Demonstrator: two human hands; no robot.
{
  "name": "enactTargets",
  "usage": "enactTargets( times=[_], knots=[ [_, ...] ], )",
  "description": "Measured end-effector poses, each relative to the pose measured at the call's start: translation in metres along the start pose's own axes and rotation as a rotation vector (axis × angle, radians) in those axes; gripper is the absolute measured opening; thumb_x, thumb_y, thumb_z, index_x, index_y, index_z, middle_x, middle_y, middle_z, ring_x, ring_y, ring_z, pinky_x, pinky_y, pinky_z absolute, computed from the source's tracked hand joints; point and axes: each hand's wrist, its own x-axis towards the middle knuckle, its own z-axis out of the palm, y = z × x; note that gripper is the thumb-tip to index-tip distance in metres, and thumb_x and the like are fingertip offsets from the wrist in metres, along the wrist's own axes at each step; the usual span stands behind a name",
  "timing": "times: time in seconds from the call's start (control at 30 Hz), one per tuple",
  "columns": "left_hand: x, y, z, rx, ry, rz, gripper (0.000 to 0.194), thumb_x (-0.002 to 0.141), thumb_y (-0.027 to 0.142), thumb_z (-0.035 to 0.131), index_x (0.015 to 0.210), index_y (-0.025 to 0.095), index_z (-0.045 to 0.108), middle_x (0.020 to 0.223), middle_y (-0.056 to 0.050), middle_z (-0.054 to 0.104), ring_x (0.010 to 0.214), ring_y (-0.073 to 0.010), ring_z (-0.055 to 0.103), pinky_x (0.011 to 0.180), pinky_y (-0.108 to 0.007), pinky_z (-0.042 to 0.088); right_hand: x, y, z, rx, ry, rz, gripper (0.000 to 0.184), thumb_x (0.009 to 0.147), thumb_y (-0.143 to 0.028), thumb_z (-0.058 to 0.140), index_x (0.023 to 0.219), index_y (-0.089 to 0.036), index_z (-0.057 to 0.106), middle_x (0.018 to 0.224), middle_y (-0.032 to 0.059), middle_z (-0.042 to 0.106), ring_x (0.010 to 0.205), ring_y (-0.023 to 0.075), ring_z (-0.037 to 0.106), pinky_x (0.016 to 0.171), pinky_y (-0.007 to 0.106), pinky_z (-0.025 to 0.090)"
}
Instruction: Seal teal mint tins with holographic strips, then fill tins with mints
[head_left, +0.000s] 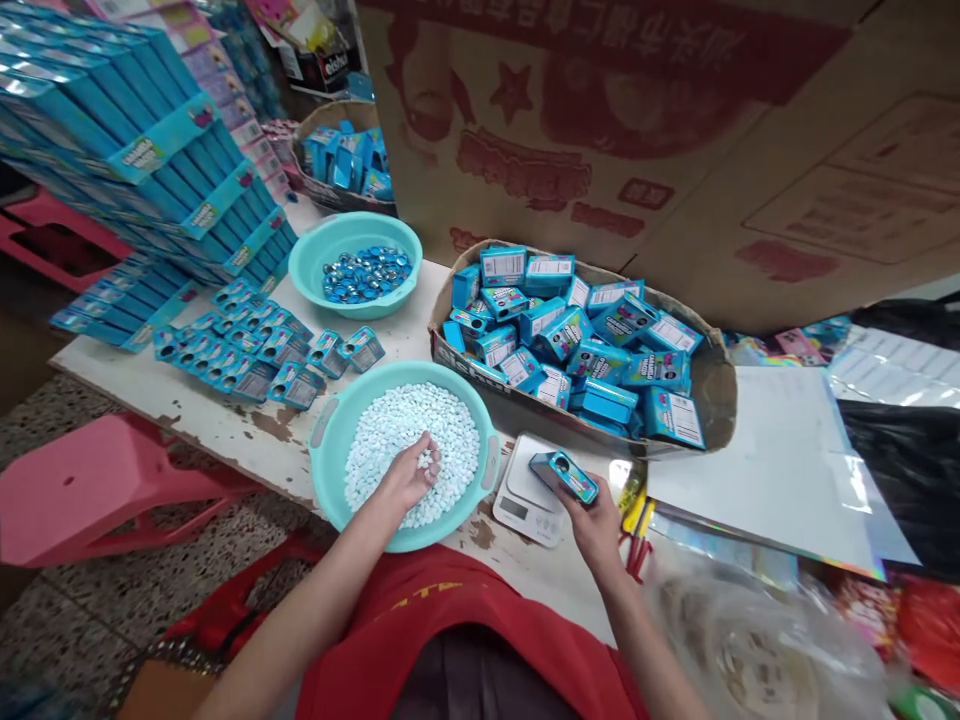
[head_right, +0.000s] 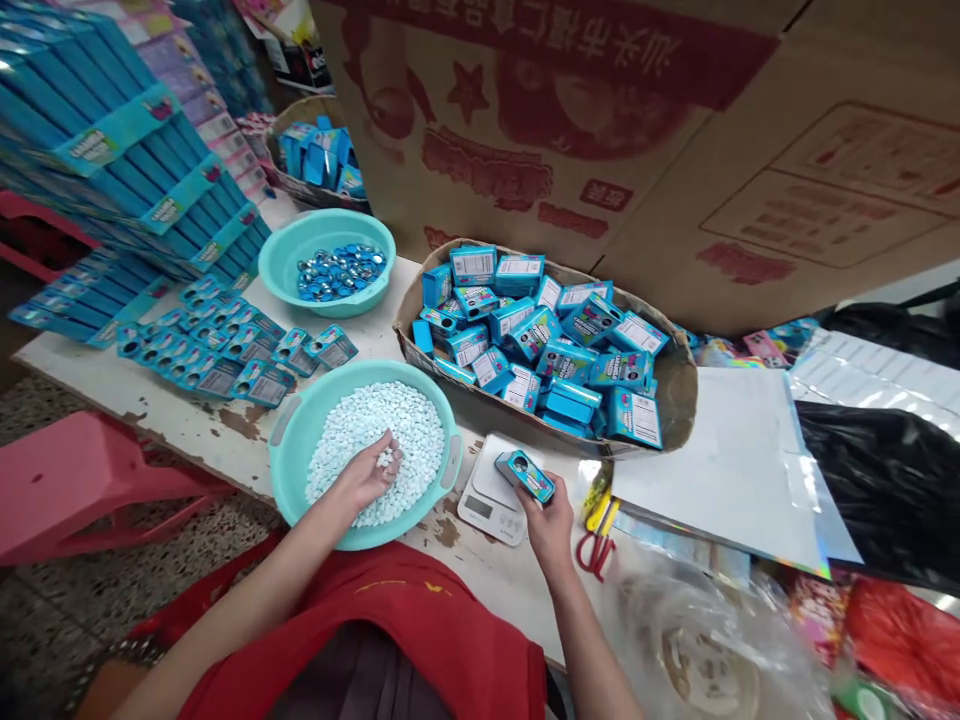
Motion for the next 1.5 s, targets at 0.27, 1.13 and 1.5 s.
enactTargets(
  times=[0.27, 1.13, 1.5],
  knots=[
    [-0.005, 0.006, 0.003, 0.006, 0.057, 0.071, 0.009, 0.086, 0.02, 0.055, 0.079, 0.014, 0.052, 0.061, 0.001, 0.053, 0.043, -0.0049, 0.05, 0.035, -0.012, 0.033, -0.009, 0.022, -0.004, 0.112, -0.048, -0.05, 0.057, 0.072, -0.052, 0.063, 0.116, -0.018, 0.054, 0.121, 0.0132, 0.059, 0.108, 0.0258, 0.057, 0.09, 0.042, 0.046],
    [0.002, -0.007, 0.007, 0.148, 0.062, 0.176, 0.026, 0.078, 0.033, 0.067, 0.071, 0.014, 0.051, 0.055, 0.003, 0.051, 0.041, -0.0045, 0.047, 0.036, -0.014, 0.033, -0.016, 0.035, -0.007, 0.197, 0.042, 0.014, 0.065, 0.066, -0.053, 0.068, 0.118, -0.019, 0.049, 0.118, 0.0142, 0.058, 0.105, 0.0271, 0.058, 0.086, 0.045, 0.048],
    [-0.07, 0.003, 0.079, 0.1, -0.252, 0.417, 0.034, 0.077, 0.044, 0.066, 0.069, 0.017, 0.048, 0.045, 0.009, 0.033, 0.034, -0.0021, 0.029, 0.034, -0.016, 0.019, -0.013, -0.088, 0.011, -0.015, -0.144, -0.539, 0.029, 0.075, -0.039, 0.069, 0.097, -0.024, 0.06, 0.092, 0.0042, 0.065, 0.085, 0.0217, 0.06, 0.076, 0.034, 0.048]
  ],
)
